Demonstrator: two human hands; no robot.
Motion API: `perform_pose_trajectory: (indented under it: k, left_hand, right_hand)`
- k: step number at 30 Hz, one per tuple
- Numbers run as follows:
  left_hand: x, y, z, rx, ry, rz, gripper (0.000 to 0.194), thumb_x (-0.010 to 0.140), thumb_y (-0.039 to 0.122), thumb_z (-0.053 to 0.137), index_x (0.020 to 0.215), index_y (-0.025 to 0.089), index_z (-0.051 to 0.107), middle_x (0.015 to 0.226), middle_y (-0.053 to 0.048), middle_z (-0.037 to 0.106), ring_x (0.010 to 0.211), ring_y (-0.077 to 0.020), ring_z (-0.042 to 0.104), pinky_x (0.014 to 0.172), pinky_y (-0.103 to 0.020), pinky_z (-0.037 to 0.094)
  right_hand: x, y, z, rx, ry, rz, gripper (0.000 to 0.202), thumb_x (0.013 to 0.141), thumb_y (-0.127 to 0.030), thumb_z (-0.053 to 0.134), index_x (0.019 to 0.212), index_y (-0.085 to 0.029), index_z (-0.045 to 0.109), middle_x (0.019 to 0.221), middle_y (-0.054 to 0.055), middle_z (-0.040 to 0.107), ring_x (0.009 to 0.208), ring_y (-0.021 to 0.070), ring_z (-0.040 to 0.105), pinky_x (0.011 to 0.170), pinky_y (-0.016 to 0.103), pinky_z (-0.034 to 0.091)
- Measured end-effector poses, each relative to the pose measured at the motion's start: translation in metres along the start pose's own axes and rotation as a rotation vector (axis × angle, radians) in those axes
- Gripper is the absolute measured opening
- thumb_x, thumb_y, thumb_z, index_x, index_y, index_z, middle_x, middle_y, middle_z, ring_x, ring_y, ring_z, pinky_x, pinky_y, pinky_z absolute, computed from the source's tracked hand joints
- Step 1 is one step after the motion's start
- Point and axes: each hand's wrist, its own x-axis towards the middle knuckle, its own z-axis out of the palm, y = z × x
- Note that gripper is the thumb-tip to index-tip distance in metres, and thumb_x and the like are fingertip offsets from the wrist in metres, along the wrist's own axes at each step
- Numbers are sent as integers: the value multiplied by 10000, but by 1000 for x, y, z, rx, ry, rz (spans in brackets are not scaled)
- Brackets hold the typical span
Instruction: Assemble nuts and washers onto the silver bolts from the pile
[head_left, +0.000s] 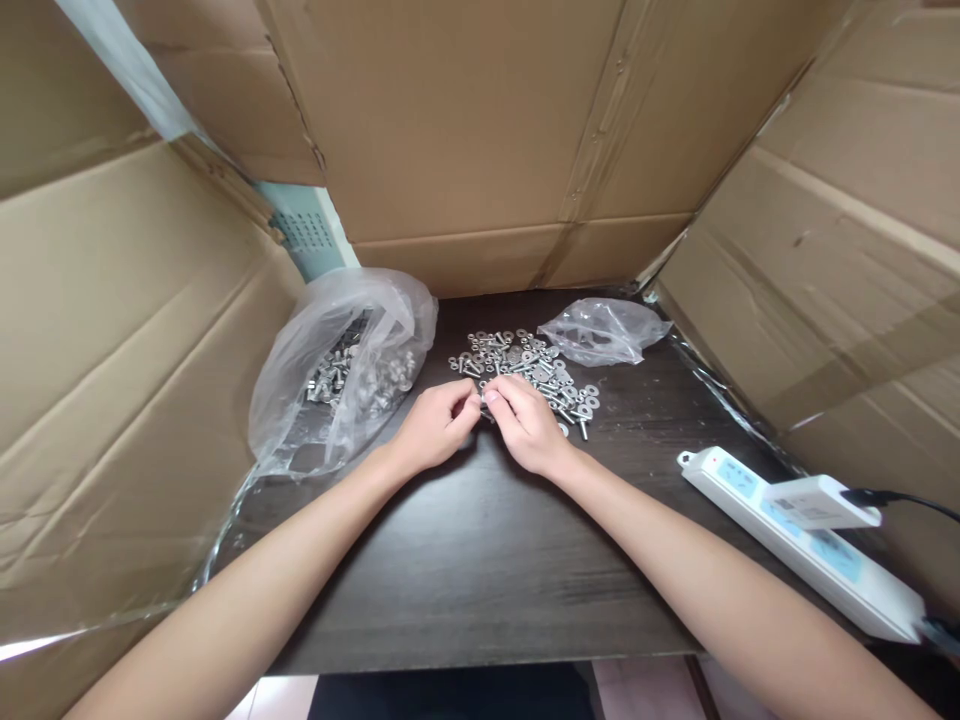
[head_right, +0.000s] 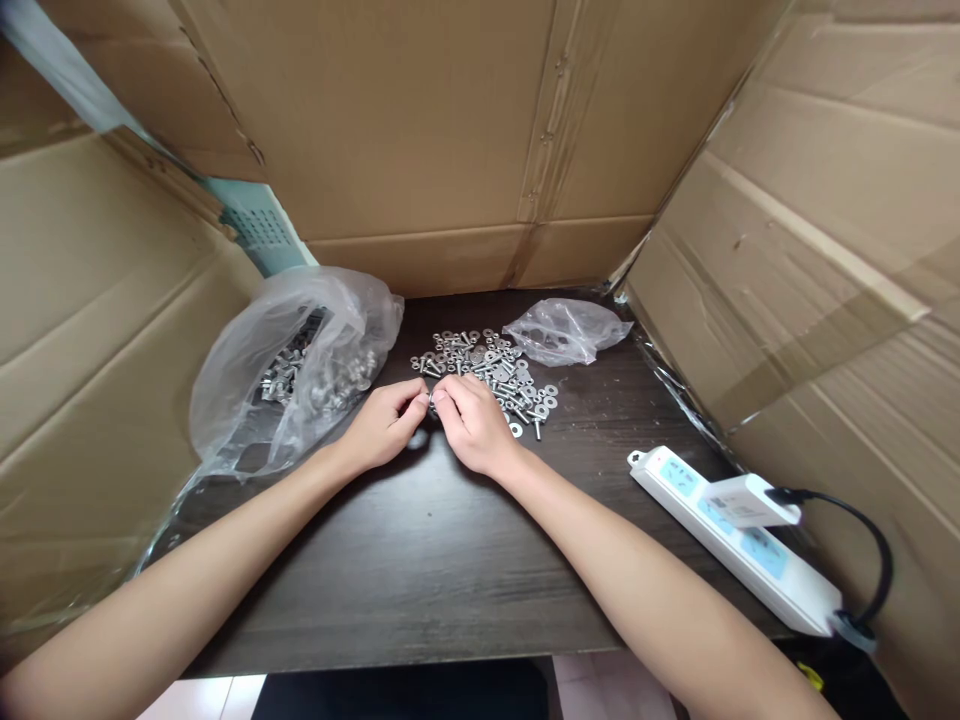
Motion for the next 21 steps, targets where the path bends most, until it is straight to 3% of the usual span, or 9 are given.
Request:
perform_pose_trajectory:
  k: [6,14,21]
  left_hand:
    - [1,0,0,-11,8,-14,346,998,378,413,708,189,430,666,16,500,646,-140,450,646,-273,342]
    - [0,-3,0,-23,-11,25,360,1015,402,421,730,185,455,688,13,501,663,-142,455,661,-273,361]
    - [0,0,-2,-35,16,11,367,1014,411,405,725,189,450,676,9,502,654,-145,456,646,-277,370]
  right_hand:
    - [-1,1,-1,0,-1,4,120,989,-247,490,883,-239,547,885,44,663,862,230,581,821,385,435]
    - [0,-1,-1,-21,-16,2,313,1056,-278,386,762,-240,485,785,31,647,792,218,550,789,388,407]
    - [-1,-3,-2,11,6,11,116,994,-263,483,901,-236,546,892,44,666,860,226,587,808,382,433]
